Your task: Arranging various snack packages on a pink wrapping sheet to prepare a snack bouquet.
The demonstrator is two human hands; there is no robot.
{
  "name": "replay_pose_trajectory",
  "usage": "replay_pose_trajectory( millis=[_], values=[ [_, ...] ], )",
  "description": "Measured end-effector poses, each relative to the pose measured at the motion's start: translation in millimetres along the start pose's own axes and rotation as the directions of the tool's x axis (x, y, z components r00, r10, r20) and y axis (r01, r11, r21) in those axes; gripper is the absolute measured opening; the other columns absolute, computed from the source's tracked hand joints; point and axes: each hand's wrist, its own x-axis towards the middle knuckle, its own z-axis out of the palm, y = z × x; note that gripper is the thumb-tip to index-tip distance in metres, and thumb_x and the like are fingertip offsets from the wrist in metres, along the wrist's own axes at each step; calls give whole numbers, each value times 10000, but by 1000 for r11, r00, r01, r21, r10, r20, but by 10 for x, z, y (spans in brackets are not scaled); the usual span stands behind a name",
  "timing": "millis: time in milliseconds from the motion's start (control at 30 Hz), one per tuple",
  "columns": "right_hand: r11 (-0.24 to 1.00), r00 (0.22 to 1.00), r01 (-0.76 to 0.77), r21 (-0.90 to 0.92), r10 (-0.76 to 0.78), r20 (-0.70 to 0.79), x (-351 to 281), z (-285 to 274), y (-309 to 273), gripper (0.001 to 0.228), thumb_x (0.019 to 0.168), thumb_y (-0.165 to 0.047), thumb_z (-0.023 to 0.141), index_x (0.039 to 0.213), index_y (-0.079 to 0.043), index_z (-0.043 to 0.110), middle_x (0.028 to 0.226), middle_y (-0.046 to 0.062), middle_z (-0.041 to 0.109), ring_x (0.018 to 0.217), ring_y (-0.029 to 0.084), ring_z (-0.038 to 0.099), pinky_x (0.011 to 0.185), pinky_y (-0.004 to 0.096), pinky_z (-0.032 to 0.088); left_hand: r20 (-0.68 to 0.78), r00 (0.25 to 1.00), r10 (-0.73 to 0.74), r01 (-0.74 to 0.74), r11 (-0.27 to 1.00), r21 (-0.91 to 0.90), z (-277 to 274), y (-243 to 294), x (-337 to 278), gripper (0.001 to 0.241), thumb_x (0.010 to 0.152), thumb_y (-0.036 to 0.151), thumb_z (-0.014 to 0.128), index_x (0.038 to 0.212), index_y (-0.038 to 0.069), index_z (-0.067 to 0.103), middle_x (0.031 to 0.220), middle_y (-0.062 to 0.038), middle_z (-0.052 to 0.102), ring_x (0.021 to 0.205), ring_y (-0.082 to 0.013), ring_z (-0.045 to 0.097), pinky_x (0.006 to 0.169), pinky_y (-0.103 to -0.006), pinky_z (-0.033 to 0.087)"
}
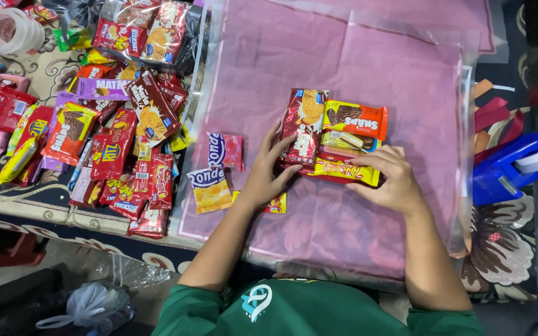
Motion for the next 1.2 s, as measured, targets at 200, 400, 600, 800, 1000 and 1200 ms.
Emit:
replay_pose_trajectory(
  millis=[200,400,600,800,1000,1200],
  values=[
    [1000,1000,5,4,-5,-14,-27,5,82,438,643,-220,927,1047,-142,777,965,41,753,891,265,667,916,387,418,-9,1000,-26,26,999,38,-6,23,4,646,884,251,804,1449,114,523,1588,-235,320,1440,-446,400,1197,-546,343],
    [1000,1000,-11,20,12,-12,-40,-13,100,442,629,-245,931,1032,-150,776,970,29,757,909,259,672,946,387,421,-53,998,-13,17,997,72,28,-25,-17,600,914,252,773,1446,131,521,1577,-202,348,1443,-417,412,1193,-533,350],
    [1000,1000,-17,12,17,-21,-120,-7,220,298,695,-228,900,961,-161,783,945,19,753,895,255,665,949,389,425,-89,995,48,-37,992,121,33,-27,-13,490,950,215,731,1400,116,563,1521,-190,423,1426,-404,439,1174,-515,373],
    [1000,1000,-10,2,10,-19,-112,-8,210,282,700,-217,893,954,-166,782,945,19,750,897,260,664,944,392,431,-85,995,59,-49,992,121,63,-70,-9,461,938,210,744,1362,110,595,1470,-188,488,1391,-388,489,1156,-499,400],
    [1000,999,-2,9,2,-32,-79,-20,147,381,672,-261,909,1014,-151,782,957,26,752,903,257,667,946,388,427,-81,994,73,-64,992,112,42,-37,-2,470,949,209,732,1380,104,577,1466,-202,487,1383,-401,490,1145,-508,404],
    [999,999,34,-3,-34,-31,-59,-39,142,436,684,-294,907,1060,-118,772,990,58,738,921,287,654,943,419,435,-96,992,82,-71,991,115,53,-87,-32,471,965,237,705,1396,109,565,1471,-199,486,1383,-401,493,1144,-511,413]
  ],
)
